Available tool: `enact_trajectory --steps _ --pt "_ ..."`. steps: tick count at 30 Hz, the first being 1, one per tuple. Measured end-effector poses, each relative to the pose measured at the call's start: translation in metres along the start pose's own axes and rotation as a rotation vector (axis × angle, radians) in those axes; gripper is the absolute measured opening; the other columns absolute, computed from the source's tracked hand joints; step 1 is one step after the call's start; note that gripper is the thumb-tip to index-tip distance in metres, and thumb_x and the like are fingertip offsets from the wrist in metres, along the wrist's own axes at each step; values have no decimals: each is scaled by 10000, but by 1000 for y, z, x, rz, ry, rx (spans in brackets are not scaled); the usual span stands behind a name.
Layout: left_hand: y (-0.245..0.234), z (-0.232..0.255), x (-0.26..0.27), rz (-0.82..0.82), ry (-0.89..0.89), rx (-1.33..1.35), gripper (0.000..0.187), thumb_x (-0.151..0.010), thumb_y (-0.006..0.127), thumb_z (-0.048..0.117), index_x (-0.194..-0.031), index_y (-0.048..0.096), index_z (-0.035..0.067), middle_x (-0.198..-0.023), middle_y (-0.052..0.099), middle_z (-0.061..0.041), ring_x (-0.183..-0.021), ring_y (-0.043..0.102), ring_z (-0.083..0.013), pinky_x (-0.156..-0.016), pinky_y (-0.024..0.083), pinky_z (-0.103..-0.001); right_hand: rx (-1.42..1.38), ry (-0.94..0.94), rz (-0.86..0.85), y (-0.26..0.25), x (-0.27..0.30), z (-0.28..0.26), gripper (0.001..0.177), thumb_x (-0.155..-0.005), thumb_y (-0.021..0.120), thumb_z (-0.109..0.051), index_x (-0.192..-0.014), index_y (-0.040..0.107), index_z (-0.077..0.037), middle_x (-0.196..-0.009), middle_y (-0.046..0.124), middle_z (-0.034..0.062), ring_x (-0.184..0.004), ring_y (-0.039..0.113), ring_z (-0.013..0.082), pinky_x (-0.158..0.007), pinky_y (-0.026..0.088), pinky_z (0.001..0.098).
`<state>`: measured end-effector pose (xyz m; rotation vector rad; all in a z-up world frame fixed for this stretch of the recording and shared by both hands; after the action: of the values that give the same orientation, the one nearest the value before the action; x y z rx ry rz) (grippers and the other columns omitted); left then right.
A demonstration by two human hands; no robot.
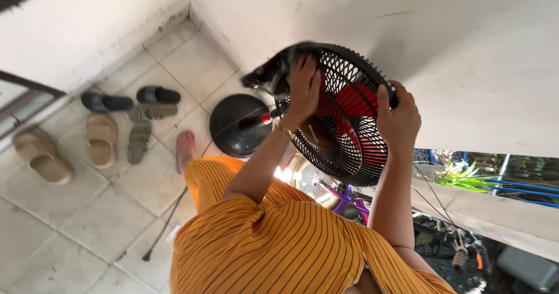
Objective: The person wipes the blades and inner grill of a disassembled electric fan with a cloth while holding the fan housing.
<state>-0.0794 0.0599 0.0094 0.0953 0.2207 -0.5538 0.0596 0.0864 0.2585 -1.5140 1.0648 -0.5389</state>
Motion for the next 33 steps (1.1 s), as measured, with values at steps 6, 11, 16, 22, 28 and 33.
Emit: enact_trajectory --steps 6,11,16,22,28,33 --pt "-1 -10 16 14 227 -220 517 -1103 468 268 -1466 477 -100 -1581 396 -302 -1493 340 -493 -1258 224 -557 22 60 -21 -1 -2 -1 535 -1018 564 -555 -1287 692 -110 -1137 714 171 -1035 686 374 -873 516 482" --pt "15 36 91 -122 228 -209 493 -1078 488 301 -1395 525 -75 -1555 404 -312 -1507 277 -532 -1260 176 -614 -52 100 -56 -9 -4 19 553 -997 561 -576 -1284 696 -123 -1158 718 151 -1054 692 356 -901 517 467" --pt "-4 46 -5 -159 239 -267 483 -1071 510 351 -1367 588 -23 -1518 496 -250 -1474 393 -459 -1251 256 -584 -25 -13 -21 -7 -3 22 535 -1029 585 -564 -1296 697 -114 -1122 713 173 -1032 683 378 -870 520 478" --pt "-9 63 64 -36 239 -296 514 -1075 519 352 -1386 551 -56 -1542 434 -289 -1485 340 -482 -1259 235 -567 -47 45 15 -10 0 12 494 -984 610 -544 -1224 720 -126 -1073 723 145 -978 694 362 -823 519 480" --pt "-15 48 17 -120 236 -316 526 -1047 547 349 -1384 577 -54 -1559 436 -263 -1481 356 -468 -1244 246 -572 -73 10 -44 -17 2 18 503 -1027 588 -544 -1269 702 -119 -1094 715 156 -1001 694 362 -858 527 472" --pt "-24 37 43 -152 259 -172 569 -1075 528 338 -1433 505 -104 -1569 416 -302 -1493 355 -493 -1259 267 -566 -26 29 -19 -12 4 14 509 -1010 609 -548 -1254 705 -112 -1086 708 169 -1025 676 372 -847 512 483"
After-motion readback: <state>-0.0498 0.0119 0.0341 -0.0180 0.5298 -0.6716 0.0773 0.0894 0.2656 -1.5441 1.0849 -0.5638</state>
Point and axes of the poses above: each hand's wrist, its own x-axis away from the middle knuckle, its own y-axis out of the palm, z = x × y, the point moved 1 cm from there along -x, towards the middle knuckle
